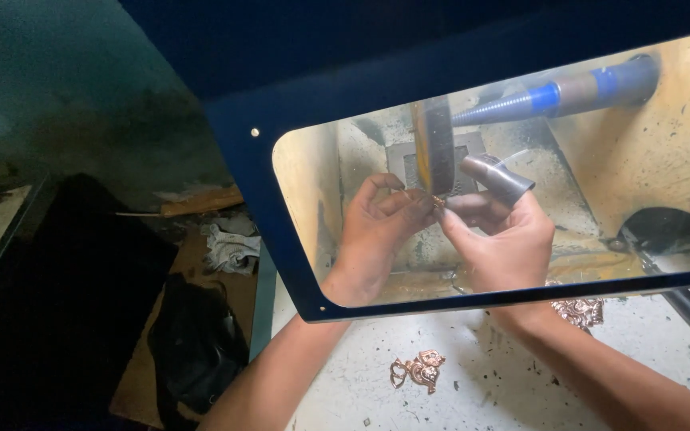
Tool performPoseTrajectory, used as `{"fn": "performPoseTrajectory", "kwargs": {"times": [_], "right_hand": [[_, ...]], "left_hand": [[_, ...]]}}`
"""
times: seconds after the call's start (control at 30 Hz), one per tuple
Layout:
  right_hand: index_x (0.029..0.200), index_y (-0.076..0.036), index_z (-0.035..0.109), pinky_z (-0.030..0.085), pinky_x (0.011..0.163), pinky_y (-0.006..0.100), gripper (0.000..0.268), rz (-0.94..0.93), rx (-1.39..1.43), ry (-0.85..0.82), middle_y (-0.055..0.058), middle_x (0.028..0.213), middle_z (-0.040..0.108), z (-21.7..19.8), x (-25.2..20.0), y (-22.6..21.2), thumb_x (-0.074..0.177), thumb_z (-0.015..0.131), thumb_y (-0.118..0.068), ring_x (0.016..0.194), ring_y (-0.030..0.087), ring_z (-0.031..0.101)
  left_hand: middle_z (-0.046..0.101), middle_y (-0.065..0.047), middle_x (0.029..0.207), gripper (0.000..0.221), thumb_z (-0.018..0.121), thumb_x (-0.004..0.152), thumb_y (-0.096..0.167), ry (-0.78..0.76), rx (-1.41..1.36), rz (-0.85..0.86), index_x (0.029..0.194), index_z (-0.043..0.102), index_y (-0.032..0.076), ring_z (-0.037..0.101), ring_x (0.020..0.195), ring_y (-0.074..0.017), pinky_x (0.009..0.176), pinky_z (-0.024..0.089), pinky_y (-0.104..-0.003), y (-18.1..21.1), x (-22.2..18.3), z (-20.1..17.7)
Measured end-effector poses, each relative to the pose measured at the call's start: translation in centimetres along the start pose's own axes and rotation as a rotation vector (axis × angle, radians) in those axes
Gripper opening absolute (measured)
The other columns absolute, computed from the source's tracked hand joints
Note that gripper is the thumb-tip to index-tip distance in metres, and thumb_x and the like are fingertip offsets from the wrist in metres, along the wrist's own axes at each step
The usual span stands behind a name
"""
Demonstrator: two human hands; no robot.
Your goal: Polishing small jewelry components by holding them against a rotating polishing wheel inside a protective machine enclosure.
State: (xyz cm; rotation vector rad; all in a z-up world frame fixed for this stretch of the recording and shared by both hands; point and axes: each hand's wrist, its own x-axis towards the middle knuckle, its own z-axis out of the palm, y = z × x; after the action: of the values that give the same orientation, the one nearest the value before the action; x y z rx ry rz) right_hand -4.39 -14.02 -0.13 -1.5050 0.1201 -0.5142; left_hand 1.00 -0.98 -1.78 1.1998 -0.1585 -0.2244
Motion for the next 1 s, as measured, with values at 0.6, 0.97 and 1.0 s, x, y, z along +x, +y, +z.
{"fn": "performPoseTrajectory", "kwargs": {"times": [0.6, 0.97, 1.0], "right_hand": [[0.123, -0.002, 0.056, 0.066, 0.084, 0.028, 0.049, -0.082, -0.065, 0.041, 0.011, 0.123, 0.073, 1.1, 0.3, 0.5, 0.083, 0.084, -0.002, 0.089, 0.015, 0.074], [0.123, 0.001, 0.052, 0.065, 0.074, 0.028, 0.053, -0.052, 0.035, 0.073, 0.015, 0.132, 0.07, 1.5, 0.2, 0.5, 0.08, 0.083, 0.001, 0.081, 0.013, 0.069], [0.123, 0.001, 0.052, 0.065, 0.074, 0.028, 0.053, -0.057, 0.039, 0.077, 0.015, 0.132, 0.07, 1.2, 0.0, 0.5, 0.08, 0.083, 0.001, 0.081, 0.013, 0.069]], "left_hand": [[0.073, -0.024, 0.102, 0.042, 0.08, 0.079, 0.004, 0.019, -0.215, 0.015, 0.112, 0.053, 0.005, 0.073, 0.088, -0.0298, 0.09, 0.062, -0.046, -1.0, 0.4, -1.1], [0.075, -0.017, 0.096, 0.035, 0.081, 0.08, 0.006, 0.011, 0.033, 0.135, 0.107, 0.058, 0.007, 0.075, 0.087, -0.0272, 0.082, 0.064, -0.04, 2.2, -0.8, -1.0], [0.075, -0.017, 0.096, 0.035, 0.081, 0.08, 0.006, 0.006, 0.036, 0.139, 0.107, 0.058, 0.007, 0.075, 0.087, -0.0272, 0.082, 0.064, -0.04, 2.2, -0.8, -1.1]]}}
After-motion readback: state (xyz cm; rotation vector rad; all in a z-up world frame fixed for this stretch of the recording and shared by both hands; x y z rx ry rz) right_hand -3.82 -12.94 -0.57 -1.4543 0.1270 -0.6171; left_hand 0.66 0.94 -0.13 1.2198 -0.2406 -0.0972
